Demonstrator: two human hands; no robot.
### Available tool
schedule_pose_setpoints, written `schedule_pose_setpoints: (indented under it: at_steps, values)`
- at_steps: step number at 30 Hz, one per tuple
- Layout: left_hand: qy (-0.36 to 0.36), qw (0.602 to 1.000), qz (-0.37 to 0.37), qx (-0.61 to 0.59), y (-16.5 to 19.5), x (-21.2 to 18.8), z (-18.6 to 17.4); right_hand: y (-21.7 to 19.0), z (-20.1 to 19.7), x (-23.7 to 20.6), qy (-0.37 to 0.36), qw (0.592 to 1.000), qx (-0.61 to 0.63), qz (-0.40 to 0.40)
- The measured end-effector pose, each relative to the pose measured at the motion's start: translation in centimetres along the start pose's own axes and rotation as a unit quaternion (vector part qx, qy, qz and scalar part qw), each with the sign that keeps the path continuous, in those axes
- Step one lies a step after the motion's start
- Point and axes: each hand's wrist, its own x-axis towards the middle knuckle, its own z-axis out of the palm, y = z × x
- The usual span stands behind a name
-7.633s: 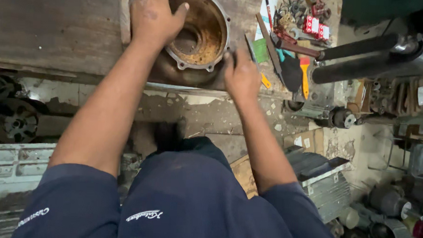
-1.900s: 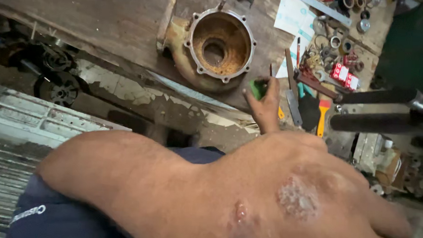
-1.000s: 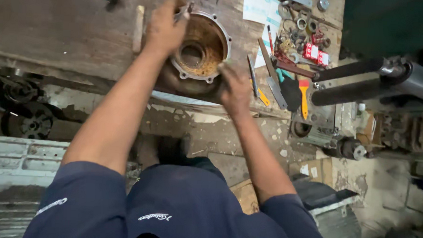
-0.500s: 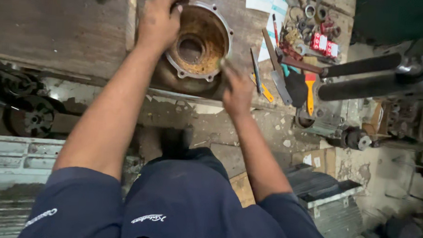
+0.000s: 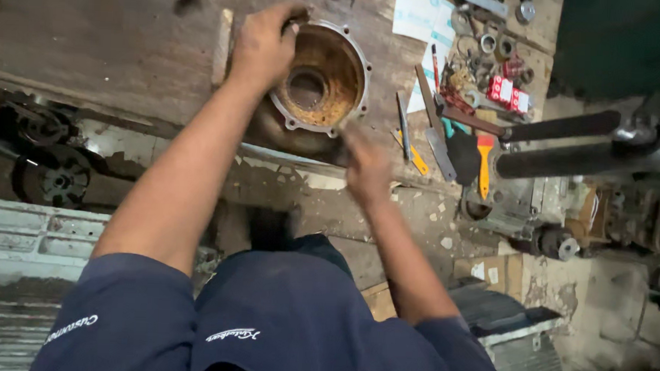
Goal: The person holds a rusty cast-iron pump housing on a workbench and scrapes rust and debris from its rim and inner surface with a small hand tool, then scrubs the surface with a green abrasive pad, rotating the housing to reach different sides.
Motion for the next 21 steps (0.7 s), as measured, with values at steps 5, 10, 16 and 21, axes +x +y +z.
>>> schedule_pose_setpoints:
  at_steps: [5, 10, 16, 21]
  values:
    - [0.003, 0.999, -0.004, 0.033, -0.3, -0.2, 0.3, -0.8, -1.1, 0.7, 0.009, 0.999, 0.029, 0.042]
    - [0.002, 0.999, -0.013, 0.031, -0.1, -0.2, 0.3, -1.5, -1.5, 0.4, 0.003, 0.999, 0.031, -0.008]
    - [0.012, 1.000, 0.016, 0.003, 0.0, 0.0, 0.0, -1.4, -2.3, -0.1, -0.027, 0.998, -0.031, -0.045]
    - [-0.008, 1.000, -0.002, -0.006, 0.3, 0.2, -0.1, -0.1, -3.3, 1.3, 0.081, 0.992, 0.091, 0.018]
